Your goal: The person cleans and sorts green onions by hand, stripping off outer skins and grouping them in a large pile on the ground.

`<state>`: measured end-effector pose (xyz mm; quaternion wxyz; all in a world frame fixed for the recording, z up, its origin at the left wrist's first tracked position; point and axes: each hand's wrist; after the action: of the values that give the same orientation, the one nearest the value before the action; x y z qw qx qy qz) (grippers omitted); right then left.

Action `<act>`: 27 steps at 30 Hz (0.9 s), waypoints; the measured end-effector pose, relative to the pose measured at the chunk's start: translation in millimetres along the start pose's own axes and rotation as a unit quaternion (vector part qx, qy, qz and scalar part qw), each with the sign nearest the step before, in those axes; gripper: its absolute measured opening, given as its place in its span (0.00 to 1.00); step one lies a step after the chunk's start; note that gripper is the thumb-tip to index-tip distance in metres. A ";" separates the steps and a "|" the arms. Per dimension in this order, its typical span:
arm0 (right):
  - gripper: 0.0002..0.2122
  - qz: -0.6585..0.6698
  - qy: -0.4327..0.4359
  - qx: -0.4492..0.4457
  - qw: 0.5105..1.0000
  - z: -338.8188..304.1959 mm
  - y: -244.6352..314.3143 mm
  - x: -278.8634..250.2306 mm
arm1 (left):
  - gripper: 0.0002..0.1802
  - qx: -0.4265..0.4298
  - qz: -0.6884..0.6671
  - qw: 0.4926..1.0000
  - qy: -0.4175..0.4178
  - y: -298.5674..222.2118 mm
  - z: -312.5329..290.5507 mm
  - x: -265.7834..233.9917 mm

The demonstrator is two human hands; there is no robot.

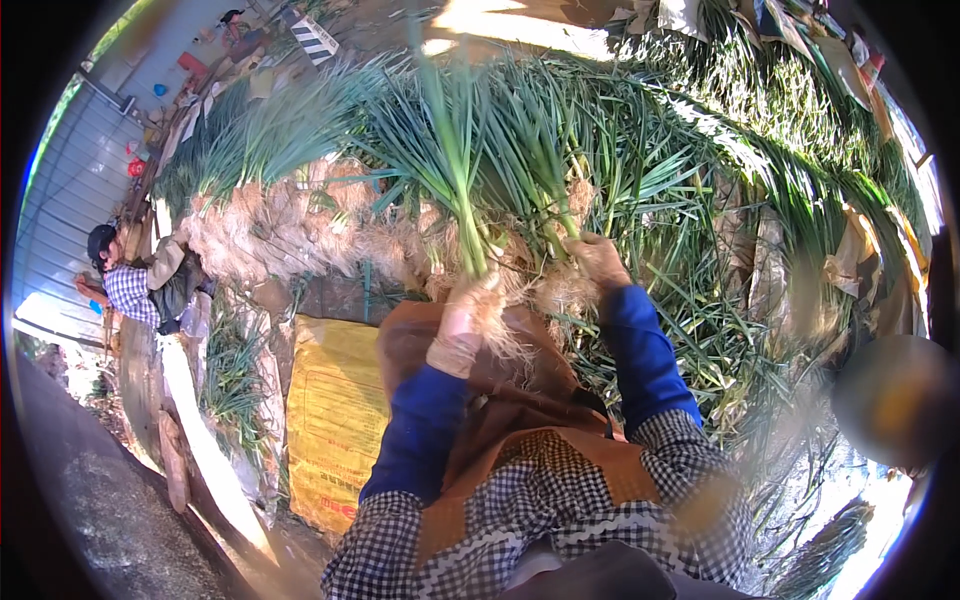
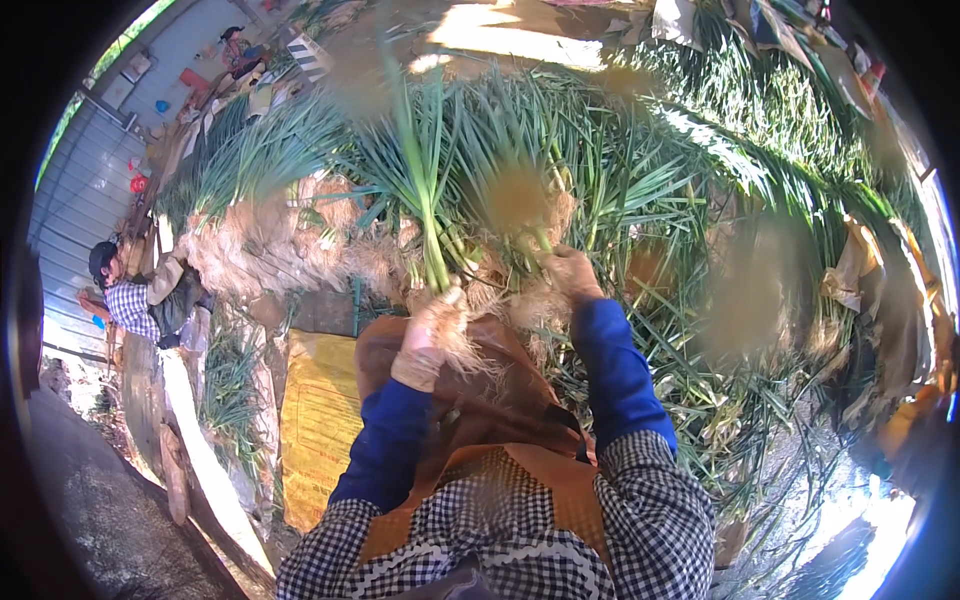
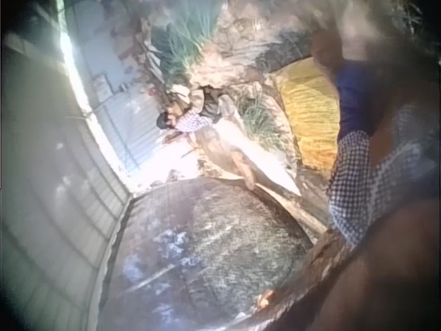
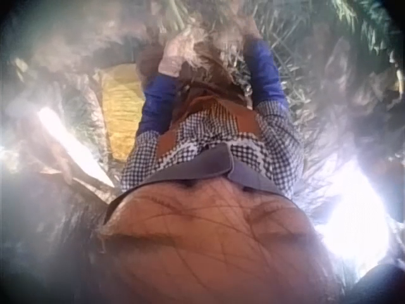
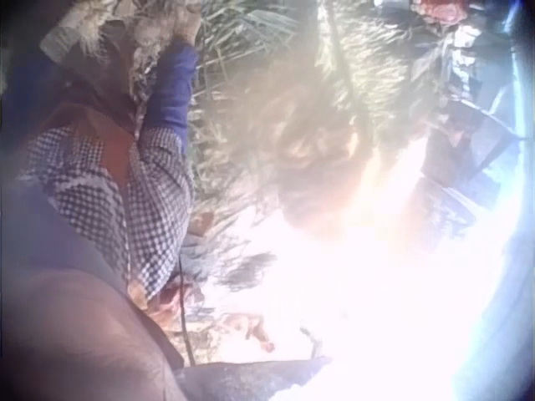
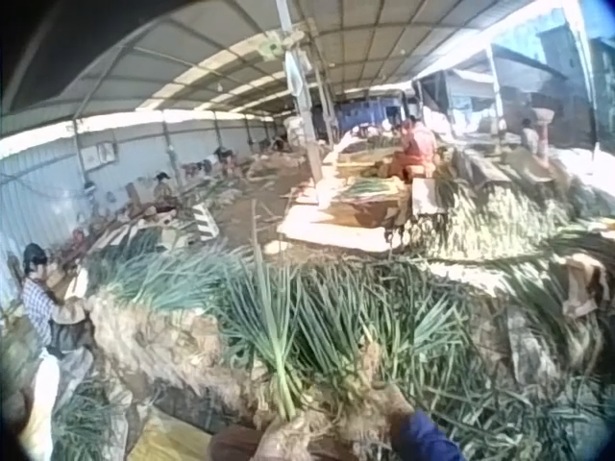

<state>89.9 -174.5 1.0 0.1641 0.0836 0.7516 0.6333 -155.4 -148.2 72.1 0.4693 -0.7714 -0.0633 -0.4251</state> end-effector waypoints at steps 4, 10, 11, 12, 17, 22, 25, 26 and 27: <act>0.14 0.524 0.178 0.092 0.828 -52.8 -33.5 -3.7 | 0.10 -0.159 -0.058 0.982 -0.080 99.9 -10.7 -14.5; 0.18 -0.020 0.009 -0.138 0.990 -72.1 -80.8 8.8 | 0.10 -0.205 0.020 0.978 0.021 180.9 -17.8 -20.2; 0.19 -0.104 -0.027 -0.028 0.994 -73.2 -42.9 15.9 | 0.10 -0.198 0.020 0.980 0.016 182.7 -17.7 -24.3; 0.16 -0.283 -0.051 -0.052 0.956 -72.8 -21.1 11.6 | 0.10 -0.172 0.020 0.984 -0.050 187.8 -16.9 -22.2; 0.14 -0.476 -0.005 -0.032 0.879 -63.1 -6.4 15.8 | 0.11 -0.059 0.091 0.977 -0.184 211.1 -11.3 -12.0; 0.14 -0.253 -0.069 -0.180 0.948 -125.5 -1.8 -10.4 | 0.11 -0.051 -0.008 0.988 -0.142 191.3 -14.8 2.9; 0.11 0.002 -0.325 -0.042 0.945 -125.1 -35.0 -76.3 | 0.13 -0.108 0.015 0.988 -0.114 182.6 -19.7 7.9; 0.13 0.205 -0.381 0.002 0.902 -126.1 -59.5 -122.2 | 0.13 -0.144 -0.011 0.982 -0.125 173.5 -21.4 24.9; 0.17 -0.095 -0.439 0.081 0.890 -130.3 -57.9 -141.4 | 0.13 -0.136 -0.014 0.982 -0.129 177.2 -20.3 17.4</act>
<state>180.6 -352.8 -17.1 0.5294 0.2937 0.6561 0.4505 -68.5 -266.9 -30.2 0.3419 -0.8755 -0.0754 -0.3329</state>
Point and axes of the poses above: each hand's wrist, its own z-axis towards the middle knuckle, its own x-axis out of the palm, y = z × x, and after that the axes turned 5 degrees about z, right-handed
